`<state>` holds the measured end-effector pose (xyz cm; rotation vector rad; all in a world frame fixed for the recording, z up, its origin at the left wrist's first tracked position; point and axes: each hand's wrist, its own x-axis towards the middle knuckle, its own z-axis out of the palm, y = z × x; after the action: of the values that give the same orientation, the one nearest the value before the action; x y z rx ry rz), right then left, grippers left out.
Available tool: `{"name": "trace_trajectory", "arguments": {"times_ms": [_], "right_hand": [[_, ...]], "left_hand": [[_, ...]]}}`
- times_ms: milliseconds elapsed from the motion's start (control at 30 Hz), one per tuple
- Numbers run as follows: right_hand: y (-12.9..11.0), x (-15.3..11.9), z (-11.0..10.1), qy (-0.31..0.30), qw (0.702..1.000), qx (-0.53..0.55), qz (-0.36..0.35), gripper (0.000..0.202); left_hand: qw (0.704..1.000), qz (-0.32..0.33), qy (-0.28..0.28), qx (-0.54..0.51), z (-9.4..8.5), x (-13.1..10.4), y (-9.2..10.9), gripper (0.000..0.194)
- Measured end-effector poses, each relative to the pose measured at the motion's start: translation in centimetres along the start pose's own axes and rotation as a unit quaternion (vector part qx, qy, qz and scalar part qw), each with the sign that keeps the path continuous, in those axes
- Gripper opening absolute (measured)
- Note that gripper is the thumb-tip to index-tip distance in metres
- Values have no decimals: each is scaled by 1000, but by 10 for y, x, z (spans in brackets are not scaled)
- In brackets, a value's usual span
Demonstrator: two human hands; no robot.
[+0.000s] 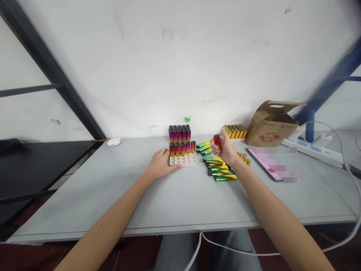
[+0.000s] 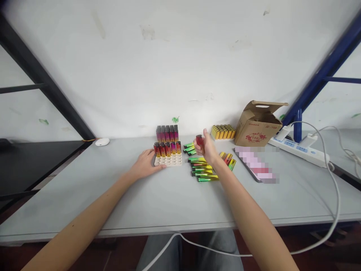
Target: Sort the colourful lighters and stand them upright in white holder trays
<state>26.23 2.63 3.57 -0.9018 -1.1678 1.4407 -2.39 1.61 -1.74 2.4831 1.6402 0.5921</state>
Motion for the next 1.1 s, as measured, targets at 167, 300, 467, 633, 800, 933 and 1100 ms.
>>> {"name": "trace_trajectory", "arguments": {"times_ms": [167, 300, 467, 633, 800, 933, 1100], "right_hand": [[9, -2, 12, -49, 994, 68, 66, 55], [17, -1, 18, -57, 991, 77, 91, 47], [15, -9, 31, -70, 994, 75, 45, 37], [16, -12, 37, -89, 995, 47, -7, 23], [20, -18, 39, -125, 989, -46, -70, 30], [24, -24, 48, -134, 979, -81, -133, 28], [27, -29, 58, -113, 964, -138, -195, 25]], "left_hand": [[1000, 4, -4, -2, -1, -1, 1, 75], [1000, -11, 0, 4, -3, -3, 2, 75], [994, -93, 55, 9, -18, -4, 9, 57], [985, -71, 149, -39, -30, -5, 17, 38], [979, 55, 101, -166, -21, -14, 43, 28], [974, 90, 70, -194, -11, -17, 64, 32], [967, 85, 78, -226, -6, -17, 64, 17]]}}
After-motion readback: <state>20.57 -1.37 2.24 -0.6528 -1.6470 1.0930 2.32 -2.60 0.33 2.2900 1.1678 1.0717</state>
